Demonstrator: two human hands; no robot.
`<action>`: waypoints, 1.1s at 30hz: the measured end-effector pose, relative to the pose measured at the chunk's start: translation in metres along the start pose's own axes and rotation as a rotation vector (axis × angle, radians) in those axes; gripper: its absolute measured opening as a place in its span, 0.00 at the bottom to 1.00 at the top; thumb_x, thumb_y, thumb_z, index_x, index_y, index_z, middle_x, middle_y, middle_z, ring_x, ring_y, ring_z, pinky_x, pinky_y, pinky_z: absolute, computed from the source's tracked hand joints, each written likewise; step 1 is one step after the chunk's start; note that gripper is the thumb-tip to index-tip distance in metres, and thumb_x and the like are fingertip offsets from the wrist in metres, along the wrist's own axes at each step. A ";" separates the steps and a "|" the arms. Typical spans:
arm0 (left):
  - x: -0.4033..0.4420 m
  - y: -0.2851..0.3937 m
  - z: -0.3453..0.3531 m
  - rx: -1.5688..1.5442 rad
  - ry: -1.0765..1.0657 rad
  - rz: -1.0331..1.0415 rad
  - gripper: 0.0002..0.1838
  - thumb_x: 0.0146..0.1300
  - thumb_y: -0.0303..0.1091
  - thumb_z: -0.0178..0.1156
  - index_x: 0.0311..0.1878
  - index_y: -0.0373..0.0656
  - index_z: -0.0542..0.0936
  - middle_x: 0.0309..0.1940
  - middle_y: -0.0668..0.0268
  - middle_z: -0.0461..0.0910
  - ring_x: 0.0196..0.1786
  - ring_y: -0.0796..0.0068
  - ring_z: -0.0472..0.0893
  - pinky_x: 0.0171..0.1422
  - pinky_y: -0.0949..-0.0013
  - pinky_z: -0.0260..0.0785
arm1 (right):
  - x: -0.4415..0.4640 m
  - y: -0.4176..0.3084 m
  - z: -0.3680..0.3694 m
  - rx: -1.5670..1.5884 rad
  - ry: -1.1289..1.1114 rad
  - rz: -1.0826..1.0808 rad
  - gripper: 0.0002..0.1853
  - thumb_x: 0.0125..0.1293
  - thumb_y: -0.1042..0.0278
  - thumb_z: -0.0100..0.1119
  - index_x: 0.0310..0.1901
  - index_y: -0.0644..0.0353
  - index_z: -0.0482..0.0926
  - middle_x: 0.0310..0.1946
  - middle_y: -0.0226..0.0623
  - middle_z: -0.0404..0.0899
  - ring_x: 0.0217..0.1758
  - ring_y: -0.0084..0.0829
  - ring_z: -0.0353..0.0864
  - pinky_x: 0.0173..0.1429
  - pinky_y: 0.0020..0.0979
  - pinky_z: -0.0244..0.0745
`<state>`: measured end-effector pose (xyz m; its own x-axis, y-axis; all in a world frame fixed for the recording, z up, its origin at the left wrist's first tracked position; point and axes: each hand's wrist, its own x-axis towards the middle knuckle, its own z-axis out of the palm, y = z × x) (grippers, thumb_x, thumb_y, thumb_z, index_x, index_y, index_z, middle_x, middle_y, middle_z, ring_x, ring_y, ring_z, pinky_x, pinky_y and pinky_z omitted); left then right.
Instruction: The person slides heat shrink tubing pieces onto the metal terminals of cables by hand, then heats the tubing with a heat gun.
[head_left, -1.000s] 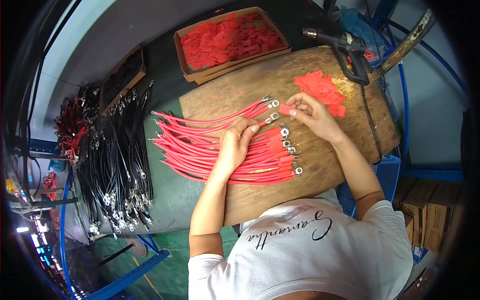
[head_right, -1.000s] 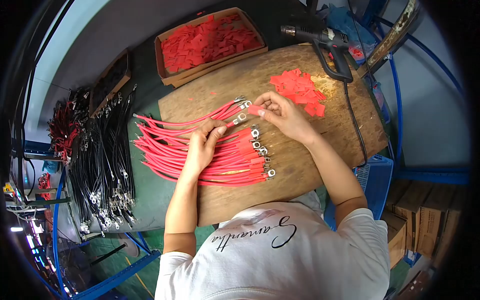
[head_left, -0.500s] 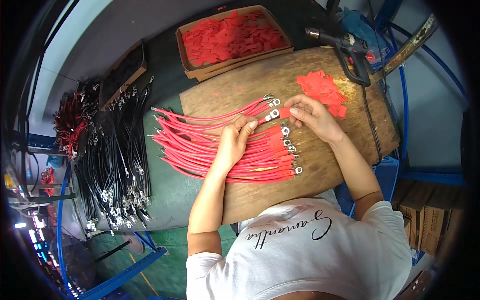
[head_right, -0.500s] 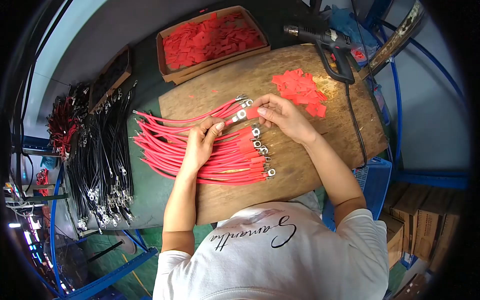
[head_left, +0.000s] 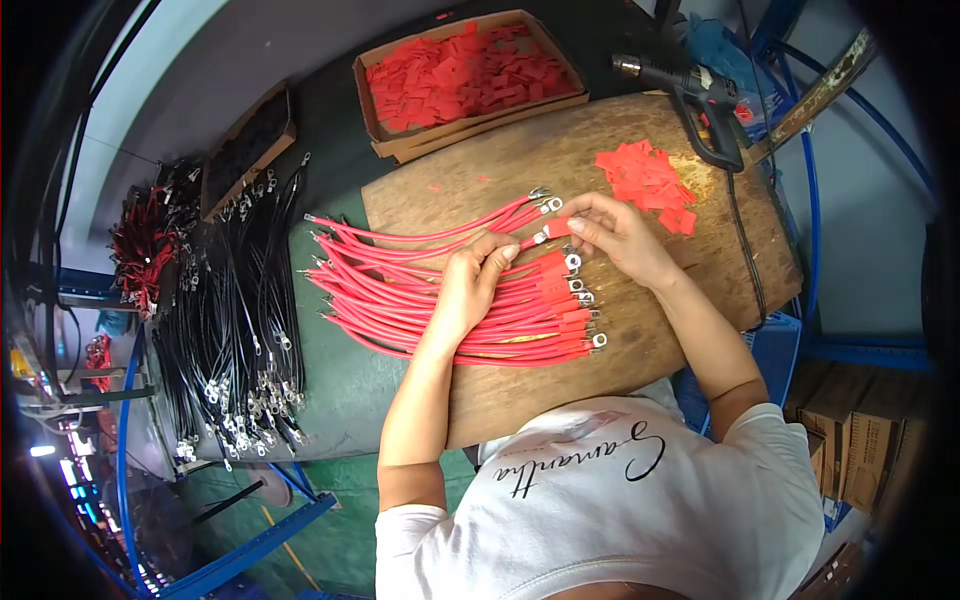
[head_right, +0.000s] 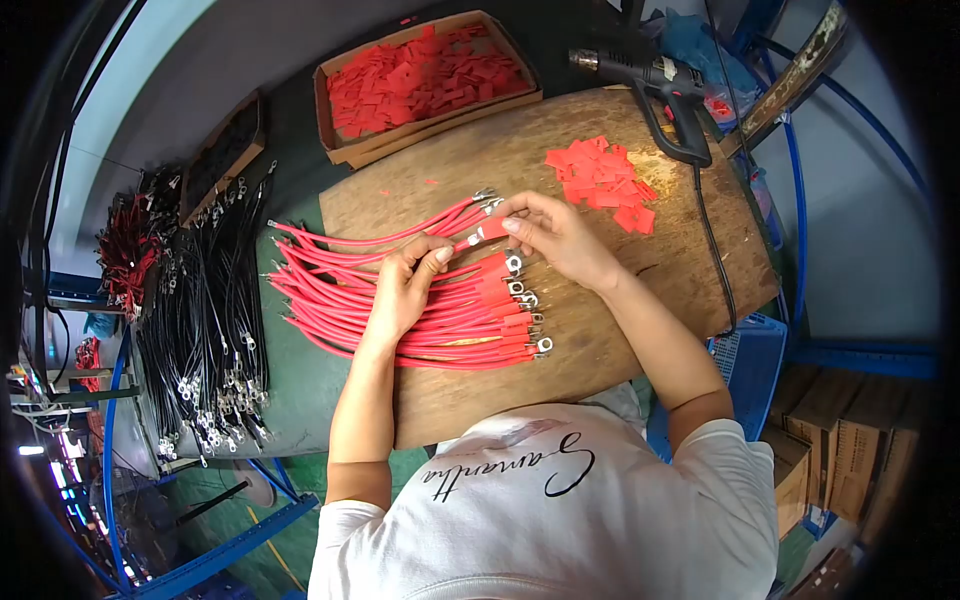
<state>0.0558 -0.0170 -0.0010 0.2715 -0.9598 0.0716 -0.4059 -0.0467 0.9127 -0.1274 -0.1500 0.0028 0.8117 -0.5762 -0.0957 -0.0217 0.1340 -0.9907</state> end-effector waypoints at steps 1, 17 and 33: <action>0.000 0.001 0.000 -0.017 -0.001 -0.010 0.10 0.66 0.31 0.55 0.42 0.33 0.79 0.31 0.58 0.80 0.37 0.70 0.78 0.45 0.70 0.69 | 0.001 0.001 0.003 -0.005 0.008 0.006 0.10 0.70 0.67 0.52 0.48 0.61 0.76 0.30 0.25 0.75 0.32 0.13 0.71 0.36 0.18 0.68; -0.003 0.012 -0.005 -0.067 -0.082 -0.037 0.10 0.66 0.31 0.57 0.44 0.33 0.79 0.31 0.69 0.76 0.35 0.81 0.72 0.43 0.76 0.67 | 0.012 -0.002 0.006 -0.608 -0.192 -0.393 0.16 0.61 0.70 0.59 0.51 0.61 0.76 0.44 0.41 0.77 0.48 0.39 0.77 0.52 0.35 0.72; -0.006 0.012 -0.008 -0.139 -0.114 -0.156 0.08 0.64 0.29 0.59 0.42 0.33 0.78 0.32 0.69 0.79 0.37 0.83 0.74 0.44 0.78 0.68 | 0.017 0.009 0.006 -0.497 -0.322 -0.503 0.16 0.59 0.79 0.54 0.50 0.62 0.74 0.45 0.42 0.75 0.50 0.41 0.76 0.53 0.37 0.72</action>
<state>0.0559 -0.0095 0.0127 0.2178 -0.9694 -0.1131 -0.2402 -0.1655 0.9565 -0.1102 -0.1544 -0.0067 0.9212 -0.1989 0.3344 0.1969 -0.5029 -0.8416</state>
